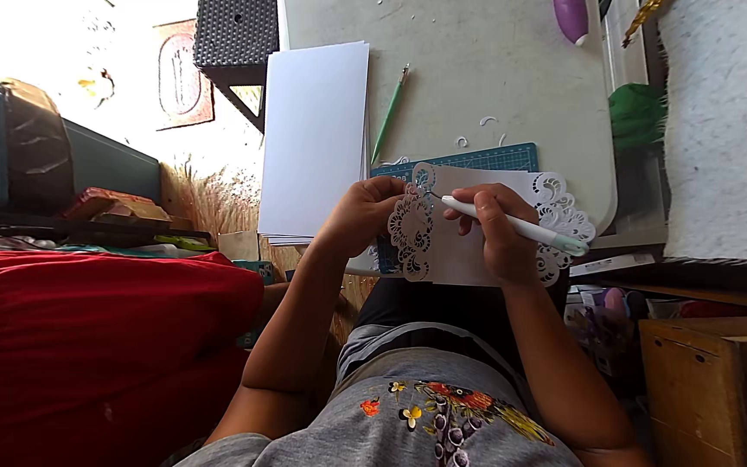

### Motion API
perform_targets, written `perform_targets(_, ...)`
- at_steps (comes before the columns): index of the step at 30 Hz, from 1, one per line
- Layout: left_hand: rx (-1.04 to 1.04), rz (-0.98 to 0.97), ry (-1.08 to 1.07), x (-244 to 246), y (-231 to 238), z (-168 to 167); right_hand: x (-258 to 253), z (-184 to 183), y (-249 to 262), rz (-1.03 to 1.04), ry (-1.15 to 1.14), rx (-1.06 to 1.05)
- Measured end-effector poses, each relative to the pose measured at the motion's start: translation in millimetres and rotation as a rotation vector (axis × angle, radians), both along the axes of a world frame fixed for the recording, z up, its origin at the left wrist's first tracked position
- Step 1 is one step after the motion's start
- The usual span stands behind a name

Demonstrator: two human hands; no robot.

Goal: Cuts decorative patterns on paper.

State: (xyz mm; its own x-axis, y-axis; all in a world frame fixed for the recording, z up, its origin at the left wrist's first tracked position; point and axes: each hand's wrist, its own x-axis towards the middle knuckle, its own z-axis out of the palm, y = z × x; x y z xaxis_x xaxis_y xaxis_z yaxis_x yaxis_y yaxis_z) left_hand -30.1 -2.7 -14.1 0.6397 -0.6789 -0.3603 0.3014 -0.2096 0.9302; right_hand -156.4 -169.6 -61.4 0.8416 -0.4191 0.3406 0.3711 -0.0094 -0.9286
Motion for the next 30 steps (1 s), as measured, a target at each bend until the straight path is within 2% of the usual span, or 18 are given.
perform_targets(10,0.093,0.006,-0.09,0.5,-0.3,2.9,0.2,-0.3,-0.1,-0.002,0.002,-0.009)
perform_targets(12,0.091,0.036,-0.035,-1.9,2.4,6.4,0.2,-1.1,0.0,-0.001,-0.002,-0.002)
perform_targets(15,0.034,0.131,0.178,-10.2,6.4,11.4,0.1,-1.3,-0.6,-0.005,-0.006,-0.001)
perform_targets(17,0.022,0.086,0.228,-16.9,13.0,10.2,0.3,-2.2,-0.6,-0.003,-0.012,0.0)
perform_targets(20,0.041,0.066,0.152,-29.1,15.8,5.2,1.3,-3.9,-0.7,-0.005,-0.017,-0.019)
perform_targets(24,0.036,0.151,0.091,-30.6,8.9,-1.2,3.2,3.4,0.6,-0.027,-0.004,-0.084)
perform_targets(27,0.012,0.237,0.106,-28.1,3.2,-0.9,1.9,5.6,1.9,-0.012,-0.025,-0.12)
perform_targets(30,0.004,0.223,0.119,-27.7,0.5,-3.0,1.6,-0.9,2.2,-0.012,-0.036,-0.128)
